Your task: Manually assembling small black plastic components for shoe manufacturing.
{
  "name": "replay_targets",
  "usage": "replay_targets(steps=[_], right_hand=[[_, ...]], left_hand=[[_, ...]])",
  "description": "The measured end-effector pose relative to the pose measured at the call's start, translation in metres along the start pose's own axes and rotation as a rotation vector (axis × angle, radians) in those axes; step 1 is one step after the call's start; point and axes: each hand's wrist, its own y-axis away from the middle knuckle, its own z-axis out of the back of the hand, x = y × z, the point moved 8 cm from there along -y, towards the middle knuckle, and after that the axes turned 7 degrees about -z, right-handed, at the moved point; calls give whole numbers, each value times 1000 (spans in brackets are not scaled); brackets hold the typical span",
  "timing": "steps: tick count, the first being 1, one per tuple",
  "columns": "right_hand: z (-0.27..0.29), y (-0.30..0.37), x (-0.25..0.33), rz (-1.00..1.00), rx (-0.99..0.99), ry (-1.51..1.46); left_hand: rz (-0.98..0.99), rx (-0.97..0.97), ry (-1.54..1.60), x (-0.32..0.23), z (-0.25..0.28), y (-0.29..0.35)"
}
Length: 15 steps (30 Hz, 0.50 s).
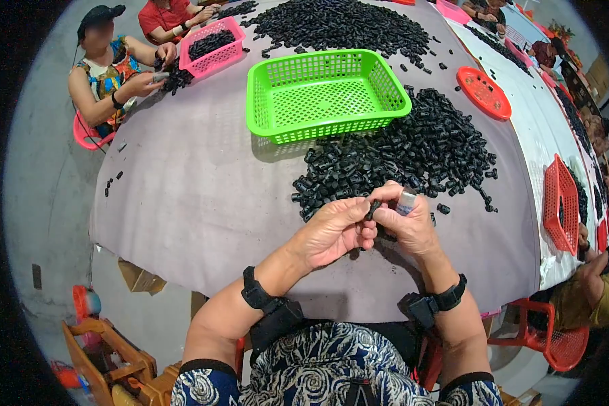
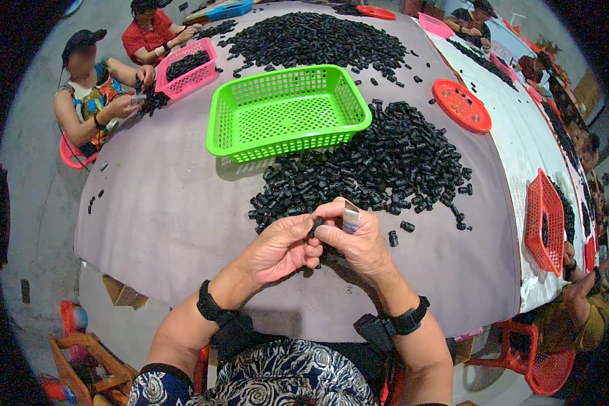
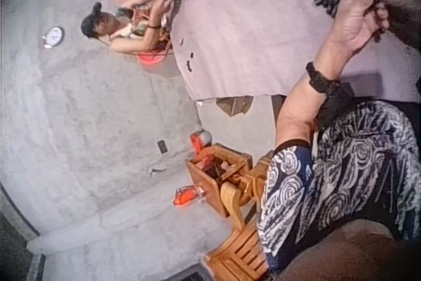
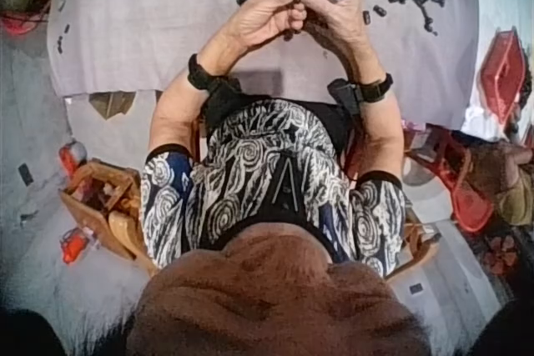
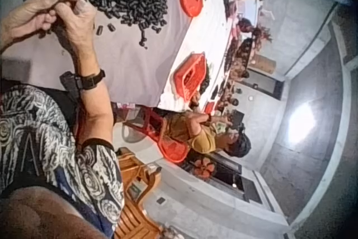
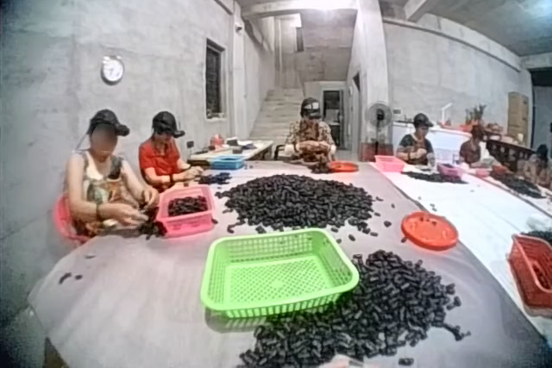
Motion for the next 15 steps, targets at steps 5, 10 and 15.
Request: replay_targets(steps=[5,10,15], right_hand=[[3,1,5,-12,-42,67],[14,2,-5,-117,-148,87],[13,1,1,-27,-196,156]], left_hand=[[-41,-12,-138,-2,4,0],[-71,-119,-258,-8,5,3],[-124,-178,-339,-13,7,5]])
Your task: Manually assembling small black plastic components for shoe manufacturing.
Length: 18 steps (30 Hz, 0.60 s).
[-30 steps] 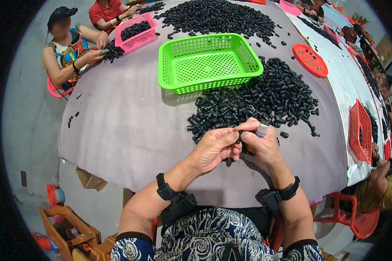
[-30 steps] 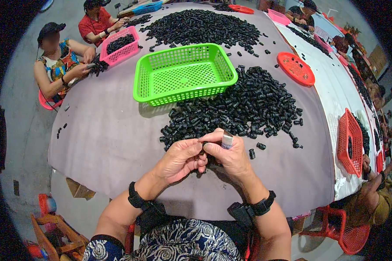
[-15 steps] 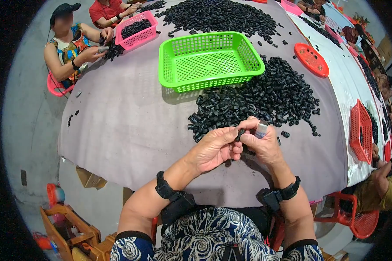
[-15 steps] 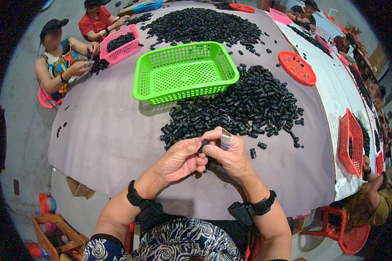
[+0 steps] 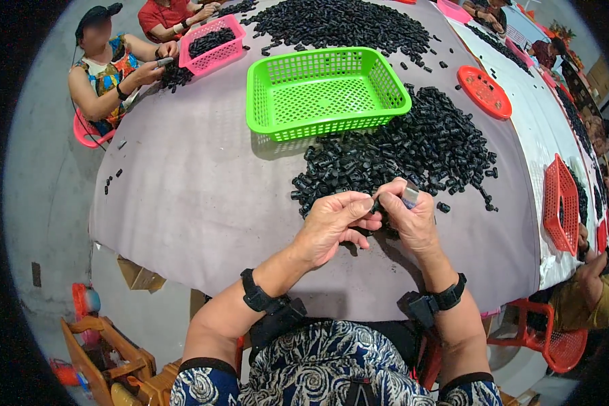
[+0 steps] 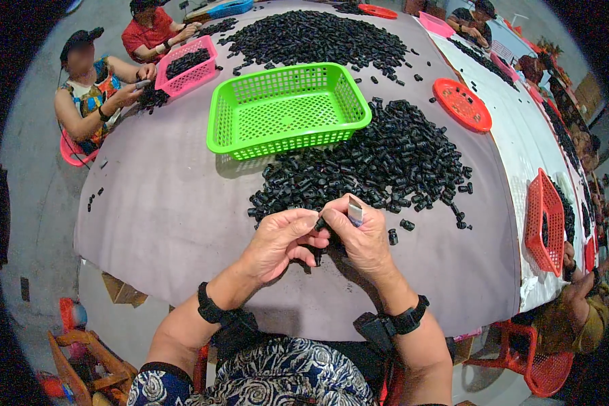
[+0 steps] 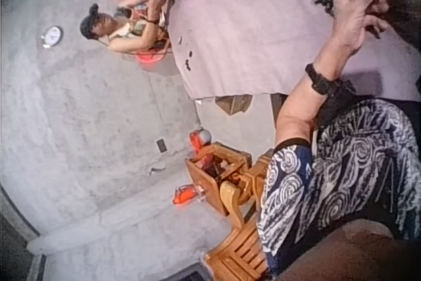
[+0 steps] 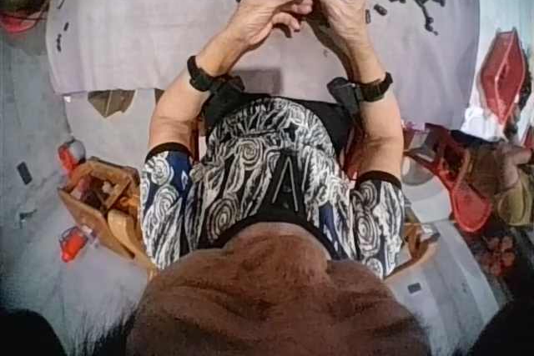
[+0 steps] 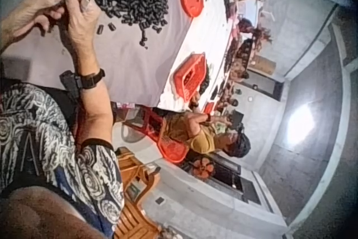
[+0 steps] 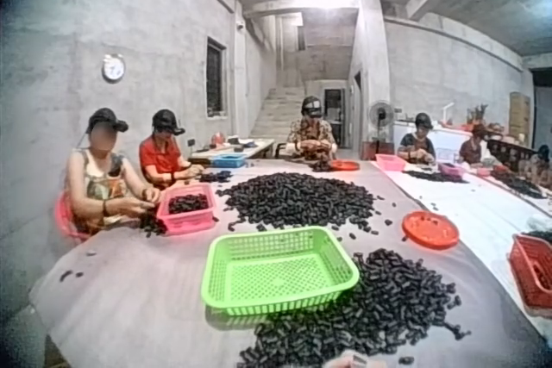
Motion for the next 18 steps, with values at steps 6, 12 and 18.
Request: replay_targets(steps=[6,12,18], right_hand=[[4,-2,-1,144,-34,114],[-4,-2,4,94,36,74],[-5,-2,-2,110,52,18]], left_hand=[[-74,-14,-131,-5,2,-1],[-81,-30,-29,-5,4,-2],[-22,-6,-10,-2,1,-1]])
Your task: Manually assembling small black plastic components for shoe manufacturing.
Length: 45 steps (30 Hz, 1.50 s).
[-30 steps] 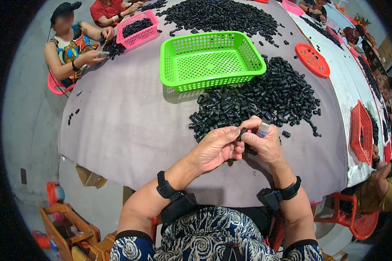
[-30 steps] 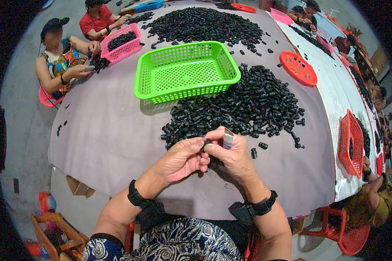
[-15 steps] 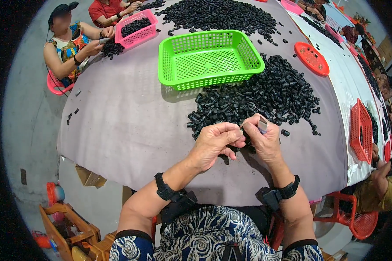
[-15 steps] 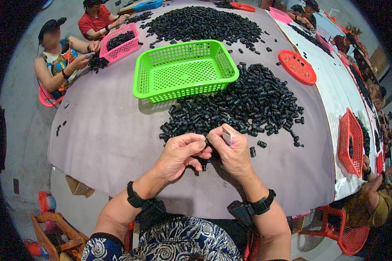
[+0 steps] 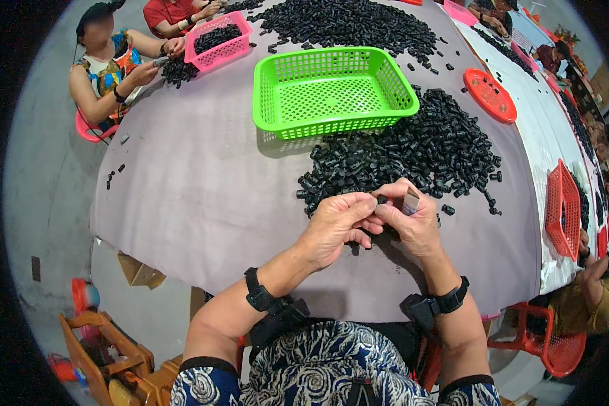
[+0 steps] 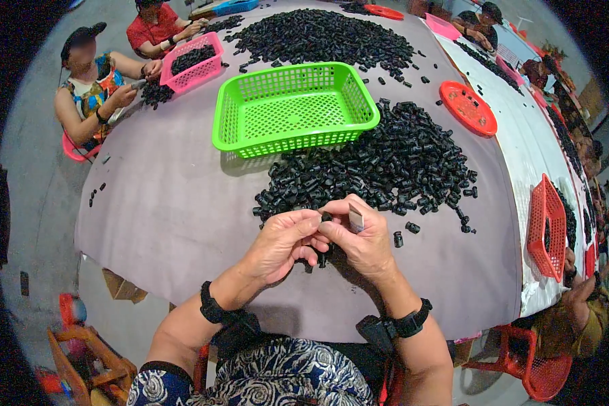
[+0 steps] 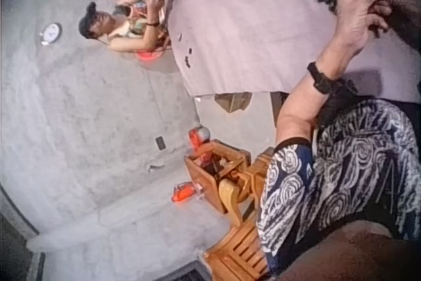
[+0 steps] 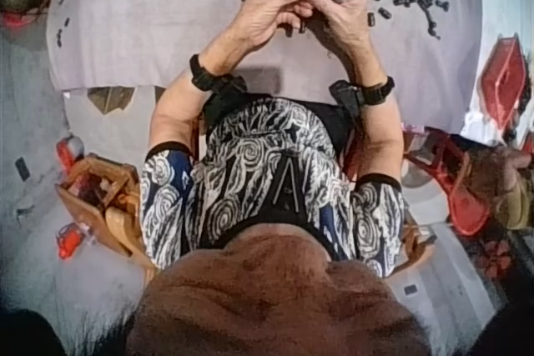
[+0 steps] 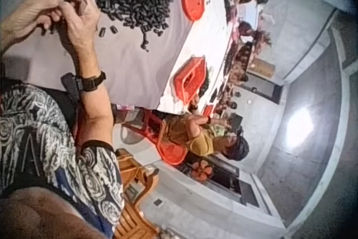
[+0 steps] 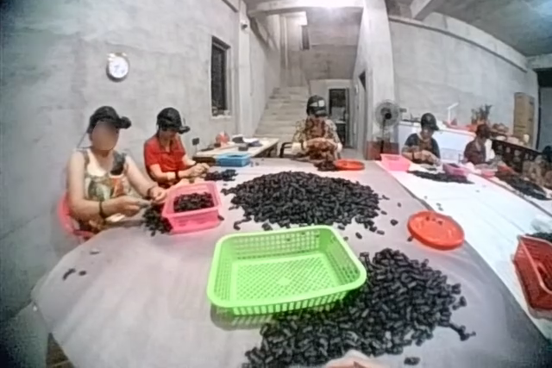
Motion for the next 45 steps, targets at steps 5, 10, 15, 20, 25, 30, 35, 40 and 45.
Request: replay_targets(steps=[5,10,15,20,25,30,35,40,45], right_hand=[[-1,0,9,13,12,53],[1,1,9,-44,18,44],[2,3,1,-178,11,-82],[-1,2,3,-80,24,2],[0,1,5,-40,21,9],[2,2,-2,-199,-7,-89],[0,3,-8,-253,23,-146],[11,-4,3,-159,-80,-23],[15,-42,44,-147,-168,301]], left_hand=[[53,50,61,3,-1,1],[70,81,136,6,-4,1],[102,129,196,10,-7,1],[119,105,245,10,-5,1],[126,119,272,8,-9,1],[125,106,301,10,-9,1],[131,100,298,13,-7,1],[78,91,251,7,-7,-2],[-116,-1,72,-10,7,-2]])
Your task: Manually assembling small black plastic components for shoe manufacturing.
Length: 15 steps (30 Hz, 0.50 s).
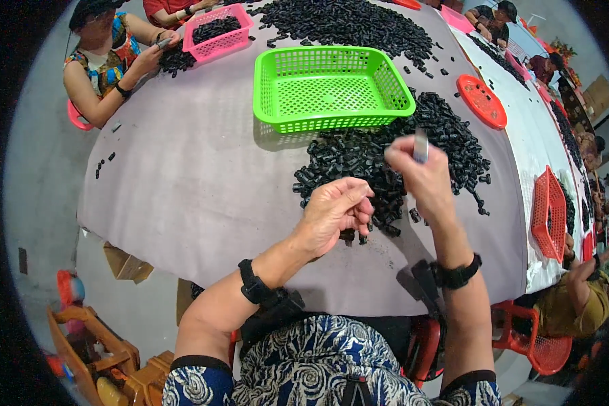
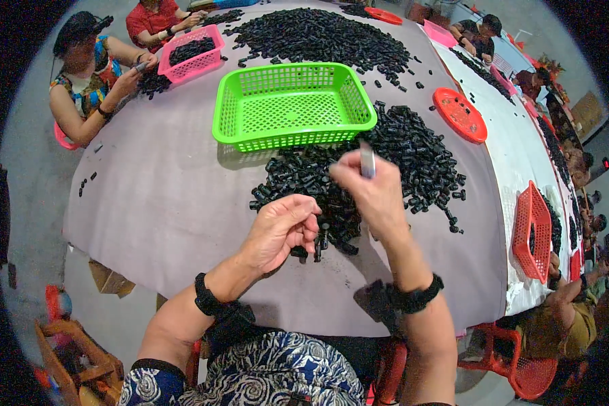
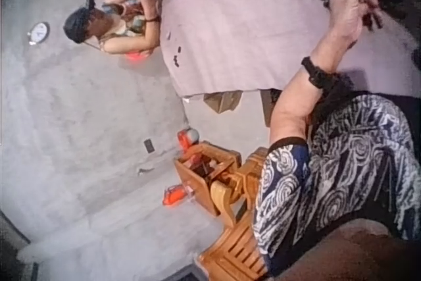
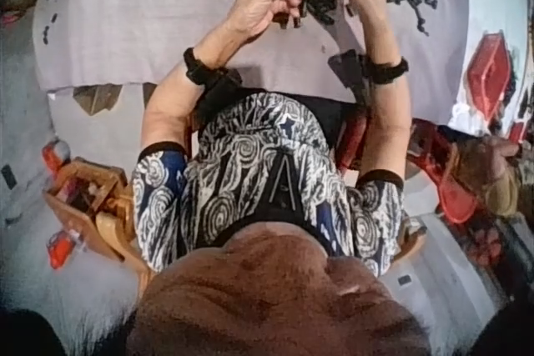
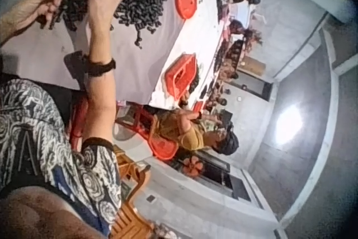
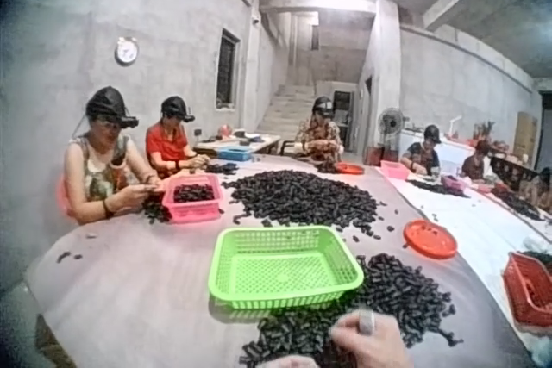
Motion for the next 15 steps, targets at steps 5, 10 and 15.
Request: replay_targets(steps=[5,10,15], right_hand=[[16,-42,36,59,-49,-250],[13,-30,8,14,-47,-404],[-7,28,-7,254,73,274]], left_hand=[[-86,-14,17,-8,1,-5],[-119,-49,15,-10,7,-5],[-183,-120,21,-15,13,-4]])
